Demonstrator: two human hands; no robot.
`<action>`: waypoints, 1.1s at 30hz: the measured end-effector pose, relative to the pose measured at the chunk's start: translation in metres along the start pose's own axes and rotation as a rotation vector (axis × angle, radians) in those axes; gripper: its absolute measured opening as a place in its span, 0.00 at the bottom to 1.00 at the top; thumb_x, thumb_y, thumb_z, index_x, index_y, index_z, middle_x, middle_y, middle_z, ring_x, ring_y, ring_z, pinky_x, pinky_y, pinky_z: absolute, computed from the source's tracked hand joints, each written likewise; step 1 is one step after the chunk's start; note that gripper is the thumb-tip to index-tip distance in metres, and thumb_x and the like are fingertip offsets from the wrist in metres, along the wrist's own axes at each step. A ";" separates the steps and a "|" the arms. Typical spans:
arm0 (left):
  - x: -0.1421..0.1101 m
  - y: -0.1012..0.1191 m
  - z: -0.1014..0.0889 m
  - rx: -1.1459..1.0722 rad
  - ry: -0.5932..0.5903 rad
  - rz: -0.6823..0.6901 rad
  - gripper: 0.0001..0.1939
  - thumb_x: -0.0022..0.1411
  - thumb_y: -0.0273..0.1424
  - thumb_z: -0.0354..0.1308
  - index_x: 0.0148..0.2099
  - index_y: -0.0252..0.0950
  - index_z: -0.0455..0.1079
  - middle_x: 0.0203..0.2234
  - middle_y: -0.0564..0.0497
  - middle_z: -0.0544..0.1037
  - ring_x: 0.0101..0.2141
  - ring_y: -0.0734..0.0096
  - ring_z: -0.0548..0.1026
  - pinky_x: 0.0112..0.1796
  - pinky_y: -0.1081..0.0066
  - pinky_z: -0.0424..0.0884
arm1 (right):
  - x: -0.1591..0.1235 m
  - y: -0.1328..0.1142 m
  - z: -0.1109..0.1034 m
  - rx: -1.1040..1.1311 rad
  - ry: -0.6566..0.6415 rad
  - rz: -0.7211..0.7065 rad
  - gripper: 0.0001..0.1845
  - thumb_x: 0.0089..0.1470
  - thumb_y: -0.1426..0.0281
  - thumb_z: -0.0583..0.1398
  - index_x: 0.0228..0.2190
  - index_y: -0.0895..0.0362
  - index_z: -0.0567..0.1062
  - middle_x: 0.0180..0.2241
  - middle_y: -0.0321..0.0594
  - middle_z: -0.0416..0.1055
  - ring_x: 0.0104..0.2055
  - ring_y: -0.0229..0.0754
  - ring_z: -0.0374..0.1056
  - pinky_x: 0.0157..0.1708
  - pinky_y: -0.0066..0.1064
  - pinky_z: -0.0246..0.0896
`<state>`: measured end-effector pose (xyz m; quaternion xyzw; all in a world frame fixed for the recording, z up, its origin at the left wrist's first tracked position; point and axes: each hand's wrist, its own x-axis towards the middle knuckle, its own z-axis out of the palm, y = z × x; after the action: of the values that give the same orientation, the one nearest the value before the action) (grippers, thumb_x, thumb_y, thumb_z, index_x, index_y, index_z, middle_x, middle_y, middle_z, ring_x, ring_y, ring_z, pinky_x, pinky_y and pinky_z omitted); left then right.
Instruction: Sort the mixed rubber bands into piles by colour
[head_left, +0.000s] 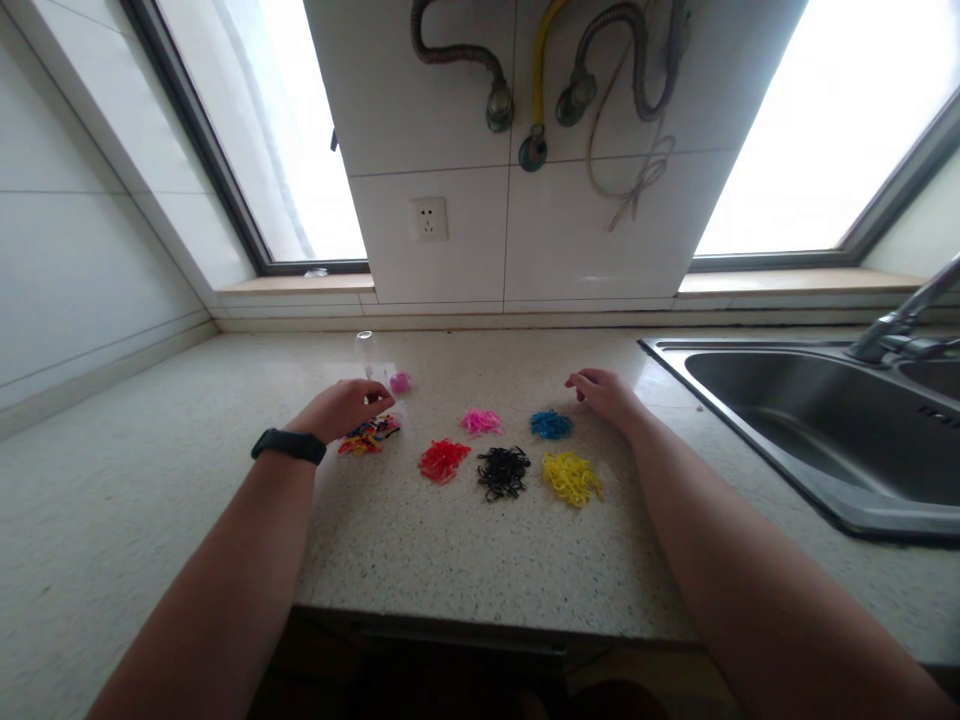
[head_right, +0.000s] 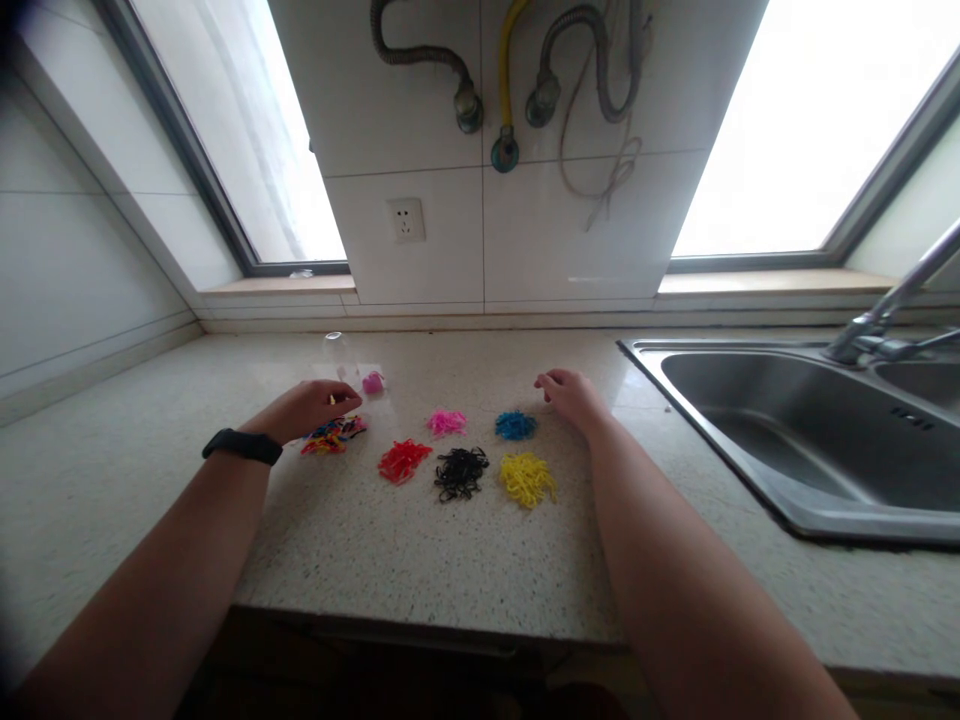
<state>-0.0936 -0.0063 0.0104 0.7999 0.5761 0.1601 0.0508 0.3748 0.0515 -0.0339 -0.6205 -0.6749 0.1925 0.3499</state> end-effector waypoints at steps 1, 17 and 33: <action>0.000 -0.003 0.000 -0.004 -0.031 -0.009 0.19 0.63 0.47 0.54 0.42 0.40 0.79 0.32 0.48 0.81 0.30 0.68 0.75 0.33 0.71 0.65 | 0.001 0.001 0.000 0.001 -0.002 0.002 0.22 0.56 0.57 0.54 0.34 0.58 0.81 0.25 0.39 0.74 0.24 0.37 0.62 0.26 0.29 0.53; -0.004 -0.028 -0.007 -0.039 -0.170 -0.098 0.19 0.59 0.47 0.57 0.43 0.42 0.81 0.35 0.48 0.83 0.34 0.65 0.78 0.36 0.71 0.68 | 0.004 0.004 0.002 0.015 -0.017 0.012 0.22 0.55 0.56 0.54 0.35 0.58 0.81 0.25 0.39 0.73 0.23 0.38 0.61 0.24 0.31 0.52; -0.003 -0.014 -0.005 -0.006 -0.147 -0.050 0.17 0.58 0.44 0.57 0.39 0.40 0.80 0.32 0.48 0.81 0.31 0.67 0.76 0.31 0.72 0.64 | 0.005 0.004 0.002 -0.019 -0.034 0.022 0.20 0.56 0.57 0.55 0.34 0.57 0.81 0.26 0.39 0.74 0.25 0.39 0.63 0.26 0.32 0.54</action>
<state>-0.1085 -0.0054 0.0107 0.7946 0.5904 0.1014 0.0991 0.3762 0.0569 -0.0371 -0.6276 -0.6759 0.2005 0.3303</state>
